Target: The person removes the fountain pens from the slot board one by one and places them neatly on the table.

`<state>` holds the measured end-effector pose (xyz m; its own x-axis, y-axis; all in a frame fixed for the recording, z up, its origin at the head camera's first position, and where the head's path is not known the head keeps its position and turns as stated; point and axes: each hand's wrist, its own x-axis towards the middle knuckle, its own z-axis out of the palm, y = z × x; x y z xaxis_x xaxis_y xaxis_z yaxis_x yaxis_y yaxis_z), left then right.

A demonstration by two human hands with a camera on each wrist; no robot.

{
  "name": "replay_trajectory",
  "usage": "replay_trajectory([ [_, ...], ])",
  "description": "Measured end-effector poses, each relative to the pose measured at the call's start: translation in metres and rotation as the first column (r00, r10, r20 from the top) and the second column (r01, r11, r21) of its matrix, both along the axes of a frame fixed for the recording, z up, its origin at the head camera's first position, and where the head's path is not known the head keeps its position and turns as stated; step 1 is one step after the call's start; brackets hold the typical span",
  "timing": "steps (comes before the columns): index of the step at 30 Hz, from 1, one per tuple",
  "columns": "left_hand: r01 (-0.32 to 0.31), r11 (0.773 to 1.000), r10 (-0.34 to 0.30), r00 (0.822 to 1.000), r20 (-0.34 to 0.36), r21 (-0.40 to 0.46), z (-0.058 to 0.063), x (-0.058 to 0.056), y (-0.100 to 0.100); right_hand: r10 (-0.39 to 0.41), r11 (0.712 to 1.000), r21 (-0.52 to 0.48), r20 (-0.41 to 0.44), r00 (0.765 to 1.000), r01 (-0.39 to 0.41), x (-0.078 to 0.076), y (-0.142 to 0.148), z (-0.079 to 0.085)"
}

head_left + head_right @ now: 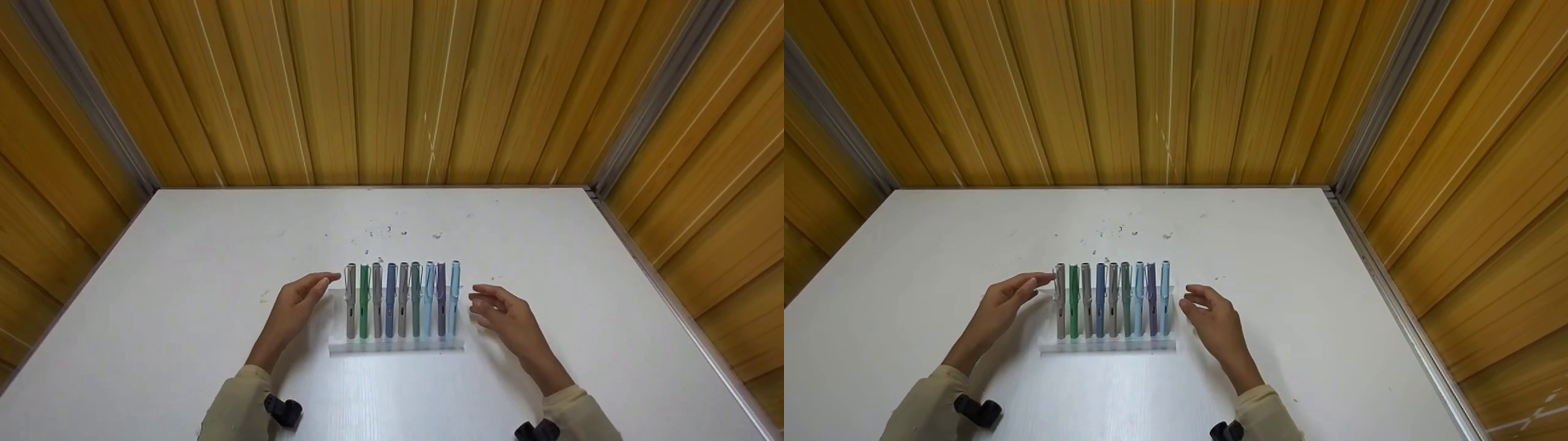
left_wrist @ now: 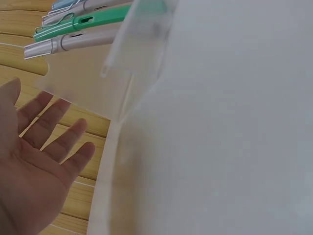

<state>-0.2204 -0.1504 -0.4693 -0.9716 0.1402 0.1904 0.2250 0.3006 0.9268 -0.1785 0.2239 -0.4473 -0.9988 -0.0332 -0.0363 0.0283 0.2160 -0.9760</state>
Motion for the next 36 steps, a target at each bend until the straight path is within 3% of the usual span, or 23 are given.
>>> replay_trajectory([
  [9, 0.07, 0.992, -0.075, 0.996, 0.049, 0.102, -0.012, -0.004, 0.001, 0.067, 0.994, -0.094, 0.041, 0.997, -0.063, 0.001, -0.013, -0.02],
  [14, 0.081, 0.987, -0.095, 0.991, 0.096, 0.14, -0.018, -0.004, 0.0, 0.054, 0.993, -0.108, 0.057, 0.997, -0.047, 0.0, -0.02, -0.025],
  [24, 0.081, 0.985, -0.094, 0.993, 0.078, 0.149, -0.023, -0.004, -0.001, 0.019, 0.989, -0.144, 0.034, 0.999, -0.014, 0.0, -0.025, -0.038],
  [36, 0.054, 0.989, -0.067, 0.994, 0.084, 0.138, -0.024, -0.002, 0.001, -0.001, 0.989, -0.149, 0.012, 1.0, 0.003, -0.001, -0.024, -0.042],
])
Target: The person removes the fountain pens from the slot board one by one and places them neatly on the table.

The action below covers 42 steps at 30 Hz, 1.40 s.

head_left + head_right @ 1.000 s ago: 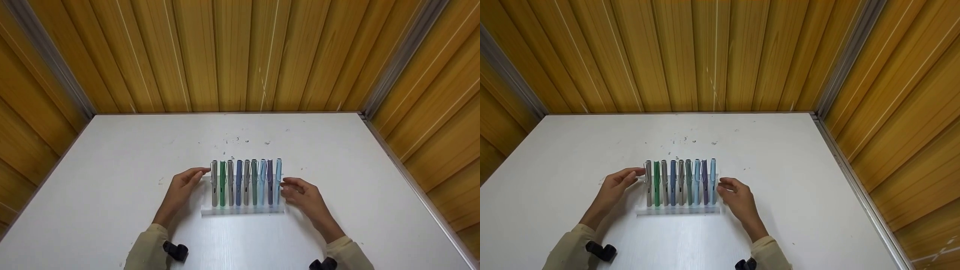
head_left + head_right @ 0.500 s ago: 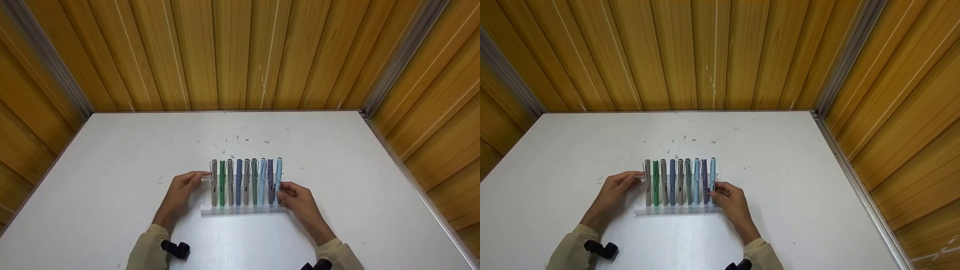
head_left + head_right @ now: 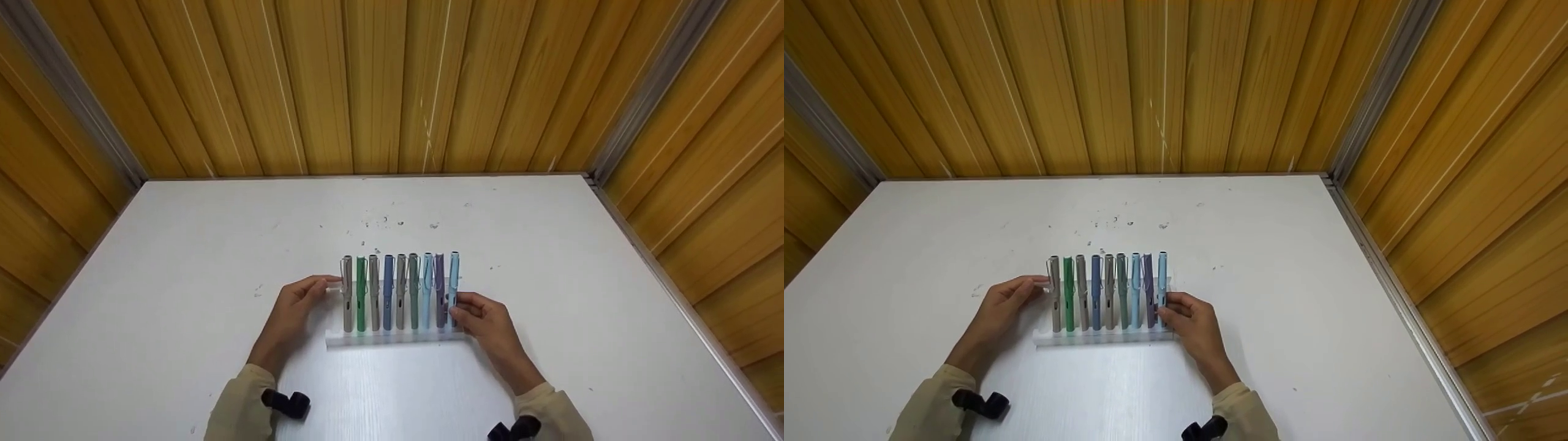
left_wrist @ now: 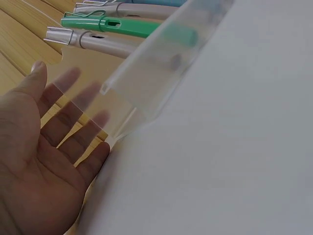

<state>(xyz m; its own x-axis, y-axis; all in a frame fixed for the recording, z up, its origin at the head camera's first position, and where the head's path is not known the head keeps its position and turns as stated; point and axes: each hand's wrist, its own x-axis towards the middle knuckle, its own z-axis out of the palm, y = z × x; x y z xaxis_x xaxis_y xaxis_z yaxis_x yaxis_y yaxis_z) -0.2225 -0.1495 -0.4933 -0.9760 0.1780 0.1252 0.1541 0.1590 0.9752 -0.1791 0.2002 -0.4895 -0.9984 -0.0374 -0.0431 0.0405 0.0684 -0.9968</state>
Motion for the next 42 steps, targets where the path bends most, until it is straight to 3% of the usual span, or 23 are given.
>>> replay_trajectory([
  [10, 0.001, 1.0, -0.001, 1.0, 0.011, 0.008, -0.004, 0.0, -0.002, -0.009, 1.0, 0.007, 0.007, 1.0, 0.009, 0.0, -0.004, 0.001],
  [21, 0.006, 1.0, -0.006, 1.0, 0.016, 0.01, -0.006, 0.003, -0.002, -0.076, 0.997, 0.01, 0.021, 0.997, 0.076, 0.004, -0.005, 0.001],
  [29, 0.0, 1.0, 0.0, 1.0, 0.009, 0.007, -0.005, 0.005, -0.001, -0.103, 0.994, -0.046, 0.003, 0.995, 0.103, 0.005, -0.001, -0.002],
  [42, 0.015, 1.0, -0.015, 0.999, 0.03, 0.015, -0.004, 0.002, 0.005, -0.261, 0.957, -0.125, 0.01, 0.965, 0.261, 0.014, 0.026, -0.001],
])
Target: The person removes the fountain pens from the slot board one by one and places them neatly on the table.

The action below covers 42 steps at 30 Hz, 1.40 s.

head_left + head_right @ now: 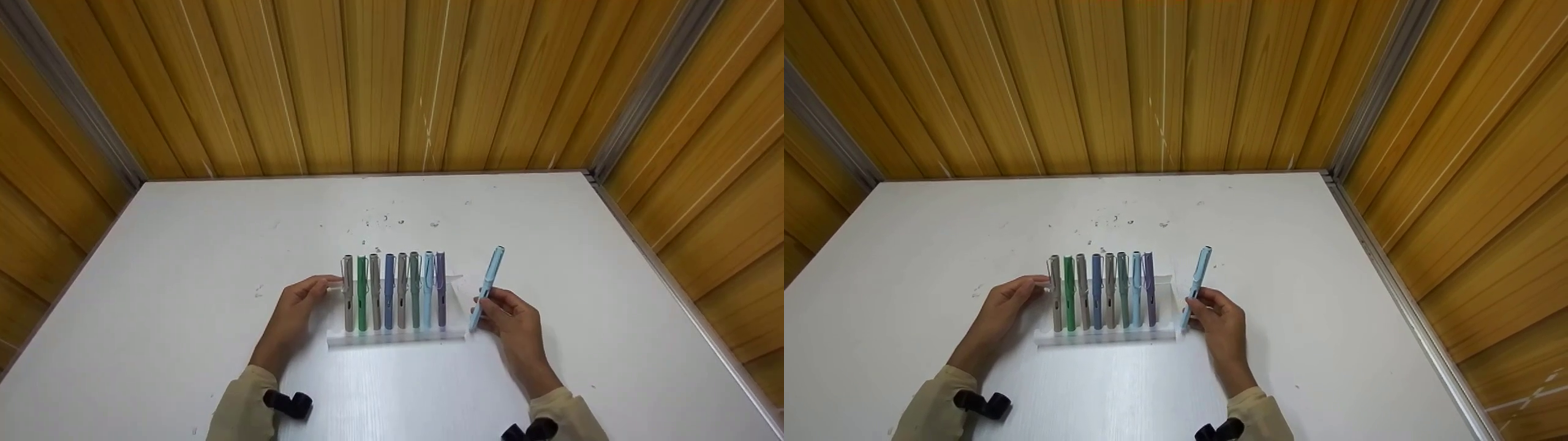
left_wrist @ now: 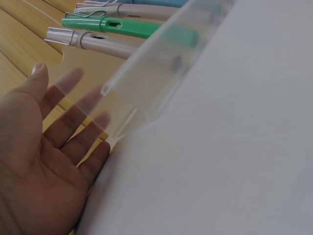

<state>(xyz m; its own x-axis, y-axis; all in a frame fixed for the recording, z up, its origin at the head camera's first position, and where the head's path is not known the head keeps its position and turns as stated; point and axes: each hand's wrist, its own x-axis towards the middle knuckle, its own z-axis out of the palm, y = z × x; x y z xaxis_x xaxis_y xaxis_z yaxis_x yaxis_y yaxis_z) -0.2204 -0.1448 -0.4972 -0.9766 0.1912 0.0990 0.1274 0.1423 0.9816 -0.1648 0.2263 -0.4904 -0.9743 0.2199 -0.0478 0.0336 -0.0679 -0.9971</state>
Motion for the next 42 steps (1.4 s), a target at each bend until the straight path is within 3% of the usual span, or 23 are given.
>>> replay_trajectory([
  [10, -0.009, 1.0, 0.009, 1.0, -0.003, -0.011, 0.001, 0.0, -0.001, -0.014, 0.997, 0.077, 0.091, 0.996, 0.007, 0.025, 0.014, 0.001],
  [22, -0.023, 1.0, 0.023, 1.0, -0.002, -0.006, -0.002, 0.001, -0.002, 0.004, 0.996, 0.086, 0.165, 0.986, -0.018, 0.043, 0.003, 0.004],
  [32, -0.003, 1.0, 0.003, 1.0, -0.004, 0.023, 0.0, 0.002, -0.001, 0.157, 0.981, 0.082, 0.203, 0.966, -0.177, 0.055, -0.018, 0.005],
  [42, -0.001, 0.999, 0.001, 1.0, -0.003, 0.047, 0.002, 0.001, 0.001, 0.235, 0.962, 0.08, 0.239, 0.942, -0.26, 0.062, -0.048, 0.006],
])
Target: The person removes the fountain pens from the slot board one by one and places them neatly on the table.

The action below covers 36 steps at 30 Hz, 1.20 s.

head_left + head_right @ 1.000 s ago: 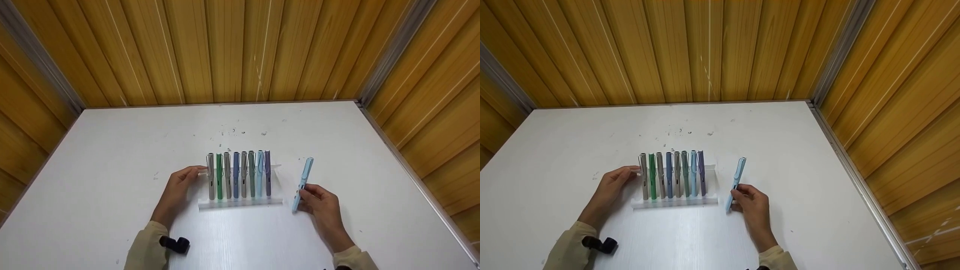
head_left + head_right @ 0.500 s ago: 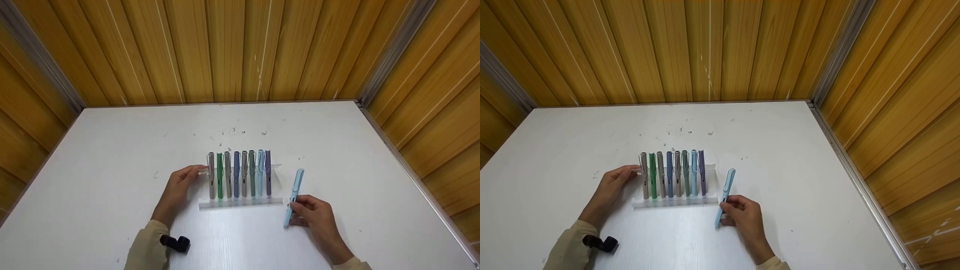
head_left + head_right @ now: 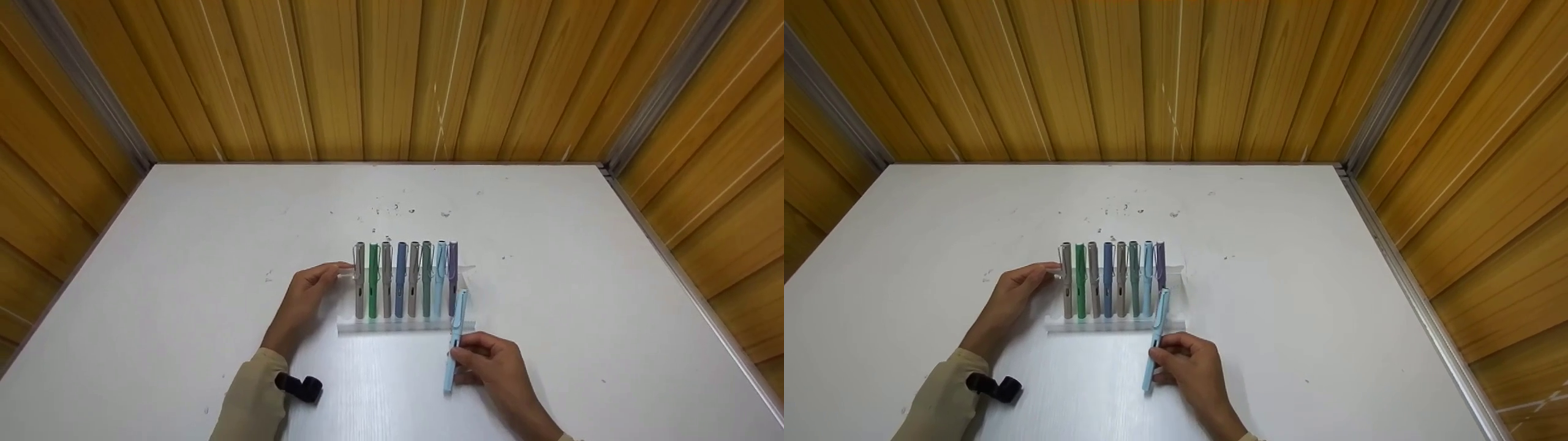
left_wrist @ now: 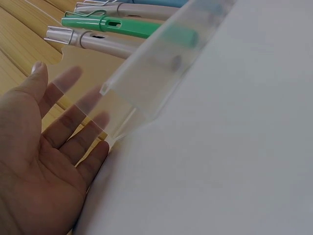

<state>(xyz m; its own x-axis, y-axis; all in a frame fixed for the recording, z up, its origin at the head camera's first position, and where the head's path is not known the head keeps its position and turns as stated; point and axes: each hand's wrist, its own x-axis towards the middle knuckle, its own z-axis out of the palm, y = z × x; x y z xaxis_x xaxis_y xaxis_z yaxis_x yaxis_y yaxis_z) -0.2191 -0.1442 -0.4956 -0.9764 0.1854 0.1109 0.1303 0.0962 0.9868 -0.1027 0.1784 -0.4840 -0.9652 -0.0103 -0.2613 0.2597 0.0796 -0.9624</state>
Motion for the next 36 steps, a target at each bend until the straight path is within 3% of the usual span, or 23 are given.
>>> replay_trajectory([
  [7, 0.007, 1.0, -0.007, 1.0, 0.009, 0.018, -0.003, -0.001, 0.0, 0.08, 0.995, -0.067, -0.011, 0.997, -0.08, 0.006, -0.024, -0.002],
  [13, 0.018, 0.999, -0.018, 1.0, -0.002, 0.027, -0.002, -0.001, 0.001, 0.095, 0.991, -0.09, -0.058, 0.994, -0.1, 0.006, -0.044, -0.004],
  [22, 0.01, 1.0, -0.01, 1.0, -0.014, -0.002, -0.002, -0.001, 0.0, 0.123, 0.99, -0.05, -0.115, 0.986, -0.13, 0.003, -0.072, -0.005],
  [27, -0.003, 1.0, 0.003, 1.0, 0.016, -0.006, -0.001, 0.0, 0.0, 0.155, 0.987, -0.029, -0.141, 0.978, -0.161, 0.002, -0.087, -0.006],
  [36, 0.002, 1.0, -0.002, 1.0, 0.001, -0.006, 0.0, 0.001, 0.001, 0.203, 0.979, 0.054, -0.144, 0.969, -0.197, 0.001, -0.114, -0.006],
])
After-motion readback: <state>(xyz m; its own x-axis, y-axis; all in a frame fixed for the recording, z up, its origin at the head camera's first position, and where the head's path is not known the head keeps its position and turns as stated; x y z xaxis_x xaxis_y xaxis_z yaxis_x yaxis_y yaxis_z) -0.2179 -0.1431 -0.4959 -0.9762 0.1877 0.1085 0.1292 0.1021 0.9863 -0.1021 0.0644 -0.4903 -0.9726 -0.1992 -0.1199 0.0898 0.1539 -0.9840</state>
